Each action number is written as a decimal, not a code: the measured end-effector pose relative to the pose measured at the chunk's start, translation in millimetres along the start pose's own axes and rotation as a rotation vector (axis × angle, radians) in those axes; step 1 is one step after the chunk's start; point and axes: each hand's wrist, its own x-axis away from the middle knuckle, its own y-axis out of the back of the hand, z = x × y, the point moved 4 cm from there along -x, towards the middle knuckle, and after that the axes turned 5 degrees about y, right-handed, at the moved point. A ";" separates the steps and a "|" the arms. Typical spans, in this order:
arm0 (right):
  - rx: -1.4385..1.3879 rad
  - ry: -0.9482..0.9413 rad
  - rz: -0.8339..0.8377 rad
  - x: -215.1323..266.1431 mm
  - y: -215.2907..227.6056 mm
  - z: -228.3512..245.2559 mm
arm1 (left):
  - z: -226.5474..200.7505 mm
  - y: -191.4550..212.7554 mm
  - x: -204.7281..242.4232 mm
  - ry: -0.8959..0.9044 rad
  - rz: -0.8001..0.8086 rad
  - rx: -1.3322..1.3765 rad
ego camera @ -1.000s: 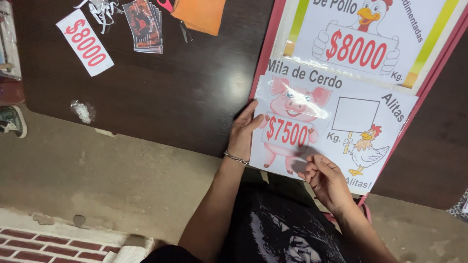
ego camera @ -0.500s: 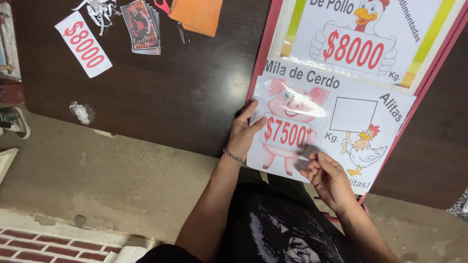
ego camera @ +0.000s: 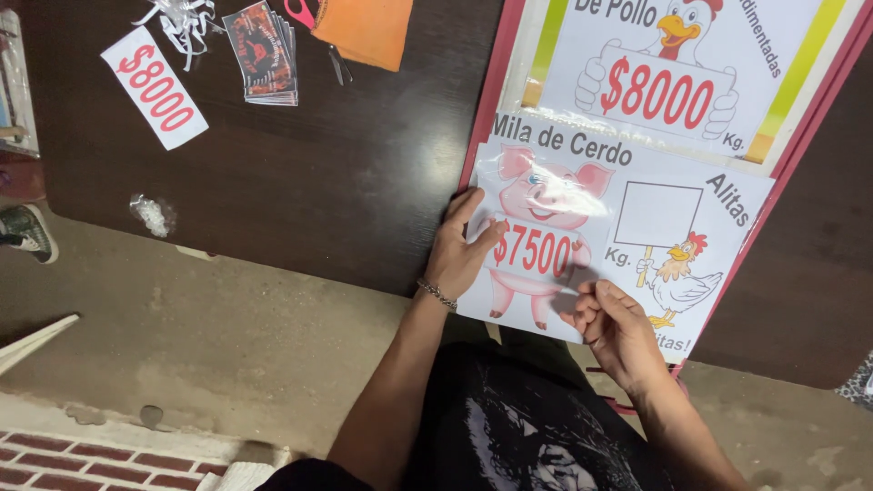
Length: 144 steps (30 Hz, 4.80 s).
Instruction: Applying and smoothing a clear protective film over a printed price sign
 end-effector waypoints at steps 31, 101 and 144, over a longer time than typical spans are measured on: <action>0.237 0.064 0.012 -23.7 8.4 20.8 | 36.1 14.3 -79.3 0.104 -0.570 -0.348; 1.472 0.174 0.315 -155.7 -167.7 15.4 | 10.8 -1.3 -22.8 -0.057 -0.492 -0.262; 1.452 0.112 0.413 -169.2 -171.6 9.6 | 30.4 5.2 -35.7 -0.037 -0.486 -0.239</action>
